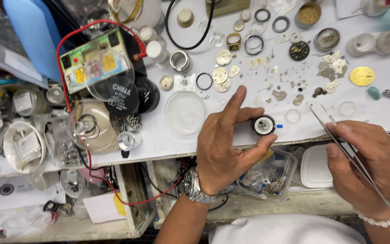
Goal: Using tweezers to assemble or repair a watch movement by precisely placing tiny gears and plates.
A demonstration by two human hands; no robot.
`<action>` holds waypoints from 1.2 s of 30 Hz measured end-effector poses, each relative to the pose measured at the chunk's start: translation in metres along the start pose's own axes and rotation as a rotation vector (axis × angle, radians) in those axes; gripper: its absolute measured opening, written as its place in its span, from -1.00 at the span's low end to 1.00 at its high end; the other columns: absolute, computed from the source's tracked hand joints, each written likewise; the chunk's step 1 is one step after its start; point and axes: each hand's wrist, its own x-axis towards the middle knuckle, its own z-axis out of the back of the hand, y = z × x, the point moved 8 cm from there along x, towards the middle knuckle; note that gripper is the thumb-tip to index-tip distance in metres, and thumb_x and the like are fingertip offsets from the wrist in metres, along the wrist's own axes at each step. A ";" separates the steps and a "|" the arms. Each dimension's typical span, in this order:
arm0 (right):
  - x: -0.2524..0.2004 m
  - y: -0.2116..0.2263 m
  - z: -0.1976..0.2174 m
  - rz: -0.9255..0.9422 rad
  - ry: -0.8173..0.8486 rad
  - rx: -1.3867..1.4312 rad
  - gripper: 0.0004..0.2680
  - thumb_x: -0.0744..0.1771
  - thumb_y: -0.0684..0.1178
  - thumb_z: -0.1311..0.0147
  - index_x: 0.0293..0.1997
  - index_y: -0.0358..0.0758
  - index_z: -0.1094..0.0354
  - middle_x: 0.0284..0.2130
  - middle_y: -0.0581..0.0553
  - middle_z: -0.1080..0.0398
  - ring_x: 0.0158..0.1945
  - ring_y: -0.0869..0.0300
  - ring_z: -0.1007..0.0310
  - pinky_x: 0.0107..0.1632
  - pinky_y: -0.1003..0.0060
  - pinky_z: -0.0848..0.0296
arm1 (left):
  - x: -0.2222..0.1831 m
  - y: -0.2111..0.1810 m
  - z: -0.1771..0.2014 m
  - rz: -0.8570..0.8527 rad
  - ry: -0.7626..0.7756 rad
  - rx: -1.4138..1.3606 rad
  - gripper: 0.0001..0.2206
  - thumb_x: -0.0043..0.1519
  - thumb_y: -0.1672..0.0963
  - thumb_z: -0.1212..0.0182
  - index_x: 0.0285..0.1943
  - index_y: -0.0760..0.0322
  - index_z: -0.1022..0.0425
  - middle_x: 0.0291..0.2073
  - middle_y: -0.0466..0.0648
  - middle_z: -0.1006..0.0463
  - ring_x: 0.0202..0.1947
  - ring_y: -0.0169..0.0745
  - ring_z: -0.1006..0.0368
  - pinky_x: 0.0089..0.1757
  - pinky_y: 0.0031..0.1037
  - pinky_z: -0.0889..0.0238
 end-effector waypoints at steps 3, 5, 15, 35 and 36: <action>0.017 0.018 0.007 0.097 -0.048 -0.053 -0.83 0.44 -0.34 -0.07 0.14 -0.65 -0.34 -0.05 -0.60 -0.48 -0.01 -0.28 -0.54 0.08 0.00 -0.55 | 0.004 -0.002 0.002 -0.004 -0.011 0.022 -0.23 0.31 0.11 -0.50 0.57 0.24 0.01 0.06 -0.12 -0.68 0.07 -0.35 -0.67 0.05 -0.46 -0.52; 0.019 0.012 0.010 0.090 -0.060 -0.055 -0.83 0.44 -0.35 -0.10 0.14 -0.67 -0.35 -0.07 -0.63 -0.46 -0.03 -0.29 -0.52 0.05 -0.01 -0.53 | 0.004 -0.003 0.001 -0.011 -0.013 0.039 -0.23 0.31 0.10 -0.50 0.57 0.25 0.01 0.06 -0.10 -0.68 0.07 -0.33 -0.67 0.05 -0.44 -0.52; 0.053 0.020 -0.007 0.111 0.015 -0.051 -0.85 0.39 -0.41 -0.20 0.04 -0.74 -0.39 -0.07 -0.58 -0.51 -0.02 -0.34 -0.57 0.12 -0.16 -0.53 | 0.004 -0.003 0.002 -0.023 -0.023 0.059 -0.23 0.33 0.06 -0.47 0.57 0.27 0.02 0.03 -0.06 -0.67 0.02 -0.29 -0.68 0.00 -0.41 -0.55; 0.090 0.031 -0.036 0.119 -0.020 -0.054 -0.95 0.44 -0.42 -0.27 -0.04 -0.68 -0.51 -0.15 -0.50 -0.54 -0.10 -0.23 -0.57 0.04 -0.05 -0.44 | 0.002 0.002 0.009 0.027 -0.080 -0.019 -0.08 0.23 -0.01 -0.52 0.59 0.34 0.14 0.08 0.08 -0.63 0.05 -0.18 -0.66 0.06 -0.44 -0.64; 0.090 0.030 -0.037 0.112 -0.020 -0.051 -0.96 0.44 -0.43 -0.27 -0.04 -0.67 -0.51 -0.16 -0.50 -0.54 -0.10 -0.22 -0.57 0.04 -0.04 -0.44 | 0.001 0.003 0.009 0.035 -0.078 -0.024 -0.08 0.23 -0.02 -0.50 0.59 0.34 0.14 0.08 0.09 -0.63 0.05 -0.18 -0.67 0.04 -0.44 -0.64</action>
